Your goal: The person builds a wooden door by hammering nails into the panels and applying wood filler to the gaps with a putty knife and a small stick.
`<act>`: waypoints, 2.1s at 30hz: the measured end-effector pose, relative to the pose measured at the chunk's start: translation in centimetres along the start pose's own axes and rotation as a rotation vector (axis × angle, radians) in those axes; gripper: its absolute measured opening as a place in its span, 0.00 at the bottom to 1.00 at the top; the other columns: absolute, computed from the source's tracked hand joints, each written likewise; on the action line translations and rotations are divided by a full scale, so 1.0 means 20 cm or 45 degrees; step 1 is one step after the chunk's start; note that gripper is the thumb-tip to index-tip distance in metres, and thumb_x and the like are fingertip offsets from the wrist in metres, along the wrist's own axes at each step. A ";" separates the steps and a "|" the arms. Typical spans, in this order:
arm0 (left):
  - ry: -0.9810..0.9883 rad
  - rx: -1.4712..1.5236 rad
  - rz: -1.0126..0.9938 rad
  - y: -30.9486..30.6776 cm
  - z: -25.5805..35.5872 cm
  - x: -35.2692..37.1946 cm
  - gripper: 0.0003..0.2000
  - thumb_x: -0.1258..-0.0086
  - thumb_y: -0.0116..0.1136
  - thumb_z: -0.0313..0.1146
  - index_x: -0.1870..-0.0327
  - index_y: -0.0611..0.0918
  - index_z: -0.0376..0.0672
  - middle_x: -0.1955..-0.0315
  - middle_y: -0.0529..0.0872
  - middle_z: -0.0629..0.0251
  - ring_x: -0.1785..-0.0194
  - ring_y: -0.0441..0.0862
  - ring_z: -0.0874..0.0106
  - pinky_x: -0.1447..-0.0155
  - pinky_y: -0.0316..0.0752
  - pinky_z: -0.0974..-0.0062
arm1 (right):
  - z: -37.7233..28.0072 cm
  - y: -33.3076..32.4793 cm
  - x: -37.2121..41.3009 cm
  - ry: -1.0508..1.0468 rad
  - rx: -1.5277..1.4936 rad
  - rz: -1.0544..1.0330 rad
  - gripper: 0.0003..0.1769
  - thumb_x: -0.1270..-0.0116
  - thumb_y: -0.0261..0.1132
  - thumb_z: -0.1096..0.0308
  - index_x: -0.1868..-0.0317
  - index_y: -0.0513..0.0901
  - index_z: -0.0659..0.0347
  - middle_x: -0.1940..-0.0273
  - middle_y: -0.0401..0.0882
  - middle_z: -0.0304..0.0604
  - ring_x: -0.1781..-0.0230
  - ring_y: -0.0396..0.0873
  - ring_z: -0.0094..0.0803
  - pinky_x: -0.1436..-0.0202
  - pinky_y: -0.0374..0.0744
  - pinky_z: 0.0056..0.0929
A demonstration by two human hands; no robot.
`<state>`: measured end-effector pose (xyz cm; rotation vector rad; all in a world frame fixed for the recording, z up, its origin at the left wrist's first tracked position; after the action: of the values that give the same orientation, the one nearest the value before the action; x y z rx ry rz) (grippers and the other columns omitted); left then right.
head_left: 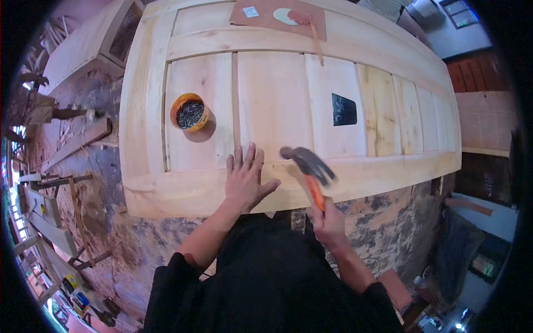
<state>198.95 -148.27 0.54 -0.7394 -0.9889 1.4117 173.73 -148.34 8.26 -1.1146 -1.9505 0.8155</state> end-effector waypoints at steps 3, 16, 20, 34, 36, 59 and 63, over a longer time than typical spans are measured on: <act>-0.022 0.018 -0.044 -0.01 0.01 0.02 0.47 0.36 0.63 0.66 0.23 0.66 0.40 0.21 0.62 0.49 0.17 0.50 0.45 0.18 0.44 0.41 | 0.07 -0.03 0.17 -0.074 -0.398 0.222 0.15 0.25 0.60 0.65 0.45 0.77 0.65 0.64 0.83 0.64 0.67 0.84 0.61 0.64 0.81 0.50; -0.044 0.005 -0.109 -0.04 0.02 0.00 0.47 0.33 0.57 0.68 0.22 0.65 0.39 0.20 0.59 0.50 0.16 0.47 0.45 0.17 0.43 0.43 | 0.02 0.07 0.12 -0.110 -0.457 0.270 0.20 0.26 0.58 0.66 0.38 0.76 0.66 0.58 0.86 0.62 0.58 0.86 0.57 0.54 0.82 0.47; -0.008 0.052 0.022 -0.03 0.02 0.01 0.43 0.35 0.63 0.64 0.26 0.70 0.41 0.22 0.63 0.48 0.18 0.53 0.45 0.18 0.46 0.43 | 0.07 0.09 -0.01 0.242 -0.040 -0.104 0.16 0.24 0.60 0.61 0.44 0.74 0.62 0.61 0.84 0.64 0.60 0.84 0.64 0.56 0.82 0.56; -0.393 0.210 0.871 -0.44 -0.78 -0.27 0.19 0.30 0.65 0.38 0.42 0.83 0.38 0.28 0.69 0.39 0.24 0.66 0.46 0.26 0.65 0.51 | 0.02 0.10 0.01 0.125 0.103 -0.077 0.16 0.23 0.59 0.55 0.49 0.74 0.60 0.70 0.83 0.62 0.67 0.82 0.66 0.63 0.78 0.61; -0.381 0.342 0.756 -0.48 -0.84 -0.34 0.19 0.31 0.66 0.36 0.42 0.84 0.36 0.32 0.73 0.38 0.30 0.73 0.46 0.30 0.73 0.57 | 0.06 0.13 -0.02 0.161 0.191 -0.129 0.16 0.23 0.59 0.56 0.49 0.73 0.61 0.70 0.83 0.63 0.67 0.82 0.66 0.64 0.77 0.62; -0.485 0.349 1.025 -0.34 -0.63 -0.35 0.10 0.30 0.67 0.32 0.58 0.87 0.33 0.52 0.89 0.48 0.50 0.88 0.62 0.46 0.79 0.65 | 0.99 -0.32 -0.24 0.059 -0.349 0.144 0.13 0.24 0.63 0.59 0.54 0.77 0.62 0.76 0.79 0.55 0.76 0.82 0.52 0.70 0.76 0.45; -0.542 0.354 1.362 -0.43 -0.38 -0.31 0.11 0.25 0.62 0.35 0.57 0.84 0.34 0.53 0.89 0.50 0.49 0.88 0.60 0.44 0.80 0.67 | 1.08 -0.35 -0.27 -0.010 -0.366 0.020 0.16 0.24 0.62 0.57 0.50 0.74 0.62 0.73 0.80 0.60 0.69 0.84 0.59 0.68 0.77 0.50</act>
<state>210.24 -153.91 4.11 -0.8044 -0.6689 2.6598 154.66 -159.63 0.81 -1.2943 -2.1143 0.5588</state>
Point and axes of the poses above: each hand's wrist, its own x-axis away from the middle knuckle, its own y-axis out of the palm, z = x × y, the point moved 3 cm from there along -x, towards the middle knuckle
